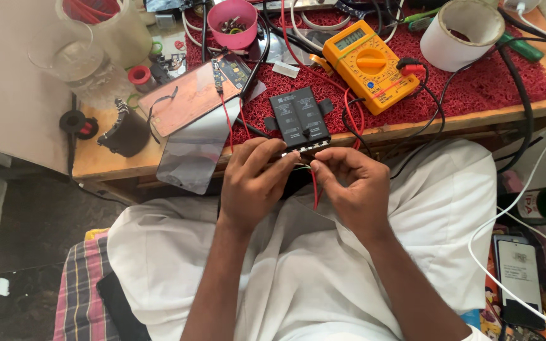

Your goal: The person twists and connects wires to a battery pack while monitoring a multimeter. They repeatedly test connections and adjust the wires to ensure proper electrical contact.

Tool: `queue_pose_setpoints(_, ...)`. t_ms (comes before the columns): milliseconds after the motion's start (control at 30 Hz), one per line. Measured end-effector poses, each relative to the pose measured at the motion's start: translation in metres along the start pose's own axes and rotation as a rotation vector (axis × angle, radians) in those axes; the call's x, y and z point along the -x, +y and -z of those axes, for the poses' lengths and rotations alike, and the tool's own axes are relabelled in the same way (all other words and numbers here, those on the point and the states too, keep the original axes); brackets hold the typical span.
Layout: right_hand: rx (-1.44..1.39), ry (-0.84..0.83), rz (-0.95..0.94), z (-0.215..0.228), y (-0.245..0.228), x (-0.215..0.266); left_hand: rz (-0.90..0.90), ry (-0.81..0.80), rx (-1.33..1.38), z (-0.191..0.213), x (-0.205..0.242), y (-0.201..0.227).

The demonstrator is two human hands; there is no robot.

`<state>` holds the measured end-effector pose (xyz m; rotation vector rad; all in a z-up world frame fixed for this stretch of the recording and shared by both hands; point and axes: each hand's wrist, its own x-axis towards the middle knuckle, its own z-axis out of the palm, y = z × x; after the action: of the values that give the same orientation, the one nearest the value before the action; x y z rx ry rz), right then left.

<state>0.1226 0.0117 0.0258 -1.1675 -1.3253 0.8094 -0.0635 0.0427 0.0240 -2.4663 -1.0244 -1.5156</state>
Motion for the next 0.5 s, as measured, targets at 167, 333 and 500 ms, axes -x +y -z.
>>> queue_pose_setpoints(167, 0.005, 0.118, -0.019, -0.006, -0.003, -0.002, 0.031, 0.075, -0.058, -0.012, 0.001, 0.007)
queue_pose_setpoints(333, 0.102, 0.171, -0.009, -0.011, -0.003, -0.005, 0.043, 0.067, -0.072, -0.012, -0.002, 0.009)
queue_pose_setpoints(500, 0.116, 0.168, 0.012, -0.011, -0.001, -0.005, 0.051, 0.003, -0.079, -0.009, -0.004, 0.009)
